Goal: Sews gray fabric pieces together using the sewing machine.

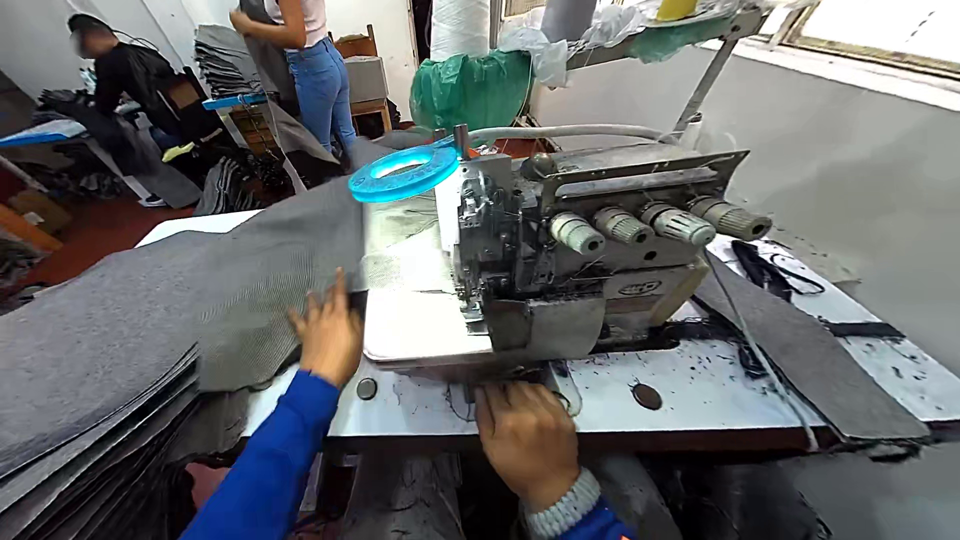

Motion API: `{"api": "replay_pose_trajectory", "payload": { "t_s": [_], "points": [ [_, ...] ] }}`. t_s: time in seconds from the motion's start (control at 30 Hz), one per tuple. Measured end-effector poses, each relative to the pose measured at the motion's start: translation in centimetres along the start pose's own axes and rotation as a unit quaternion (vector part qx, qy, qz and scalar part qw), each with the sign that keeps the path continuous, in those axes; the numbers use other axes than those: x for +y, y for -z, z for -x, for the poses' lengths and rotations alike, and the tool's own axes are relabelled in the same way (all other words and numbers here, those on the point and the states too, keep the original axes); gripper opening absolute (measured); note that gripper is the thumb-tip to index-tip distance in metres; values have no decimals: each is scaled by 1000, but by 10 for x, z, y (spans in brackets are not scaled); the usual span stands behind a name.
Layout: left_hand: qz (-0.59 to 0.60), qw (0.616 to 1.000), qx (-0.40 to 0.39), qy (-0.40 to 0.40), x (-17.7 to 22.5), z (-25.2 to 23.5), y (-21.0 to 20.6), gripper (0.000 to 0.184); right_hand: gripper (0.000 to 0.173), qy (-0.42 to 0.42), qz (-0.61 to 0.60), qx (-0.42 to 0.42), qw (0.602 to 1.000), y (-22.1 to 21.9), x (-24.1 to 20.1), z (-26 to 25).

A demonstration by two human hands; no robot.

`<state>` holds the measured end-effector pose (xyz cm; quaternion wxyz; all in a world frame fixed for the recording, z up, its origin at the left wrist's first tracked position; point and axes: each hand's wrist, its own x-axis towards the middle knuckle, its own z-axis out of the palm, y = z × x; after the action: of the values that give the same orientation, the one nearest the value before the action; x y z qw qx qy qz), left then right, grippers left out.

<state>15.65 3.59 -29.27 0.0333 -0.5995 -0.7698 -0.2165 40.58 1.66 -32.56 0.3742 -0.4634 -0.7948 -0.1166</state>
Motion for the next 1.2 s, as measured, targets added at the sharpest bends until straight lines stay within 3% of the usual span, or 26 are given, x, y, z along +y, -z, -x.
{"api": "replay_pose_trajectory", "payload": {
  "t_s": [0.07, 0.13, 0.27, 0.3, 0.4, 0.5, 0.6, 0.67, 0.77, 1.0, 1.1, 1.2],
  "points": [
    [26, 996, -85, 18, 9, -33, -2, 58, 43, -37, 9, -102, 994, 12, -5, -6],
    [22, 993, -115, 13, 22, -50, -1, 55, 51, -72, 2, -200, 977, 24, 0, -13],
    [-55, 991, -123, 6, 32, -18, 44, 25, 59, -77, -51, -315, 945, 22, 17, -7],
    [-72, 991, -117, -2, 23, -4, 67, 28, 59, -70, -63, -325, 941, 22, 19, -6],
    [-129, 992, -2, 12, -32, 65, 149, 25, 60, -68, -79, -360, 927, 23, 21, -10],
    [-185, 976, 19, 114, -84, 121, 222, 24, 61, -57, -80, -350, 931, 20, 23, -10],
    [-179, 976, 28, 122, -117, 147, 250, 12, 61, -48, -95, -345, 933, 18, 22, -11],
    [-165, 979, 12, 118, -122, 146, 259, 14, 61, -49, -99, -355, 928, 19, 23, -12],
    [-118, 980, -52, 153, -125, 128, 274, 30, 60, -41, -95, -346, 933, 19, 29, -7],
    [-59, 962, -135, 229, -125, 94, 298, 30, 48, -11, -105, -285, 953, 21, 34, 1],
    [25, 938, -163, 304, -133, 88, 300, 37, 49, -7, -105, -291, 951, 20, 34, 1],
    [146, 890, -135, 409, -141, 84, 298, 30, 51, -7, -105, -300, 948, 20, 34, 0]
  ]
}}
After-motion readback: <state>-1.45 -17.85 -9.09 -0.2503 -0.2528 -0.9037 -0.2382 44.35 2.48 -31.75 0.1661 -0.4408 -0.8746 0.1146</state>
